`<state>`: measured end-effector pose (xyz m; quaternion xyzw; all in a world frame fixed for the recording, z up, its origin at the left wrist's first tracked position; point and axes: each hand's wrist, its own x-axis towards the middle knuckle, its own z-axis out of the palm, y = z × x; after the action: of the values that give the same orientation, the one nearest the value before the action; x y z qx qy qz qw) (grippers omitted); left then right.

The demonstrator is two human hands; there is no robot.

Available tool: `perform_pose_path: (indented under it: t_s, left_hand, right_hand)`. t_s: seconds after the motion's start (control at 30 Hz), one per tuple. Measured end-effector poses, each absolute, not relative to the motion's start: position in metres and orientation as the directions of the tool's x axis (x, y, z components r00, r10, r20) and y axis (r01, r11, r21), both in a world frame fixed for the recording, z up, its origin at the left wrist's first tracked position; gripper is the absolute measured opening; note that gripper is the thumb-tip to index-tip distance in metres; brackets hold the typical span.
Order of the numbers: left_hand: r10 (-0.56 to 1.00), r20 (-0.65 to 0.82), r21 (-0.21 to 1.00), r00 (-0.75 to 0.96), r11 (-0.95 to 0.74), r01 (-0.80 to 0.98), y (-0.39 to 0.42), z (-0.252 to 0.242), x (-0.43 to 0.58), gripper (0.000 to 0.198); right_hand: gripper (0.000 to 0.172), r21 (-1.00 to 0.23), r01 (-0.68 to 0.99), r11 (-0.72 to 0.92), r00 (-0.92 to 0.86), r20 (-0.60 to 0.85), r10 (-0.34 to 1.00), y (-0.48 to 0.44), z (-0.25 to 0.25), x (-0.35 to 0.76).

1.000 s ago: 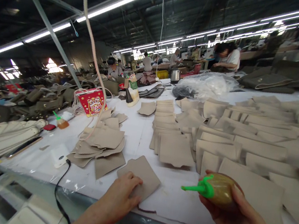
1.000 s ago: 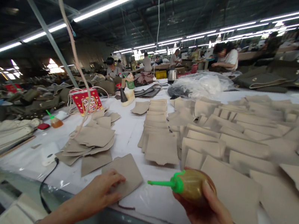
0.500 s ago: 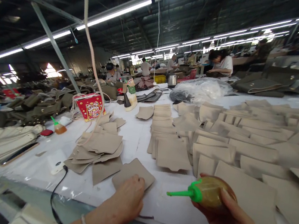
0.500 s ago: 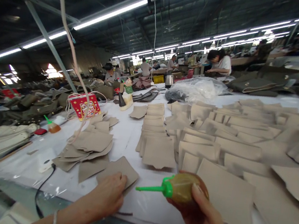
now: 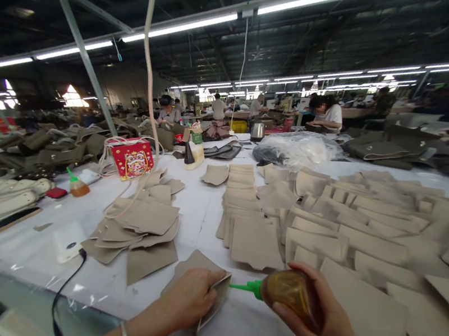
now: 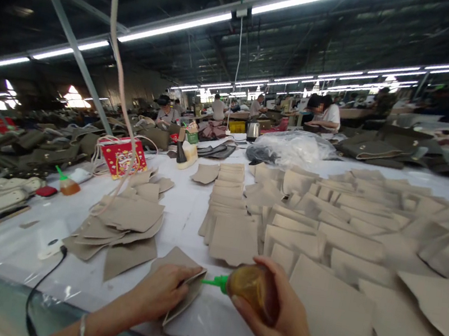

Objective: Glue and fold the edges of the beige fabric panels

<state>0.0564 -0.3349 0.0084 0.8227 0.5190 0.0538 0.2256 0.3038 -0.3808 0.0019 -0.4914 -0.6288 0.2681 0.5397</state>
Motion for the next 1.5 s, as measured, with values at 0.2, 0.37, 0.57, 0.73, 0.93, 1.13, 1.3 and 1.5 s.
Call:
perform_pose_path:
  t_s: [0.2, 0.37, 0.57, 0.73, 0.93, 1.13, 1.3, 1.5]
  left_hand:
    - [0.9, -0.124, 0.374, 0.418, -0.348, 0.86, -0.337, 0.008, 0.058, 0.054]
    - [0.896, -0.131, 0.323, 0.424, -0.366, 0.873, -0.338, 0.007, 0.06, 0.048]
    - [0.9, -0.141, 0.257, 0.413, -0.369, 0.893, -0.336, 0.008, 0.061, 0.04]
    - [0.893, -0.177, 0.198, 0.415, -0.381, 0.903, -0.337, 0.008, 0.062, 0.044]
    - [0.889, -0.129, 0.22, 0.44, -0.407, 0.887, -0.335, 0.004, 0.057, 0.044]
    - [0.887, -0.138, 0.251, 0.44, -0.398, 0.882, -0.337, 0.009, 0.054, 0.046]
    - [0.888, -0.131, 0.263, 0.441, -0.398, 0.879, -0.338, 0.01, 0.052, 0.047]
    - [0.888, -0.126, 0.29, 0.442, -0.393, 0.873, -0.338, 0.008, 0.049, 0.047]
  right_hand:
    - [0.044, -0.686, 0.543, 0.484, -0.087, 0.528, 0.845, -0.365, -0.007, 0.296]
    - [0.042, -0.614, 0.58, 0.535, -0.173, 0.548, 0.818, -0.362, -0.001, 0.289]
    - [0.043, -0.583, 0.605, 0.543, -0.22, 0.533, 0.817, -0.363, -0.004, 0.29]
    - [0.042, -0.611, 0.609, 0.506, -0.154, 0.535, 0.831, -0.358, -0.007, 0.294]
    - [0.041, -0.644, 0.583, 0.496, -0.144, 0.519, 0.842, -0.356, -0.01, 0.298]
    - [0.04, -0.668, 0.574, 0.474, -0.106, 0.513, 0.852, -0.356, -0.014, 0.297]
    - [0.043, -0.718, 0.544, 0.436, -0.111, 0.453, 0.885, -0.355, -0.016, 0.298]
    - [0.042, -0.734, 0.54, 0.412, -0.074, 0.446, 0.892, -0.353, -0.019, 0.3]
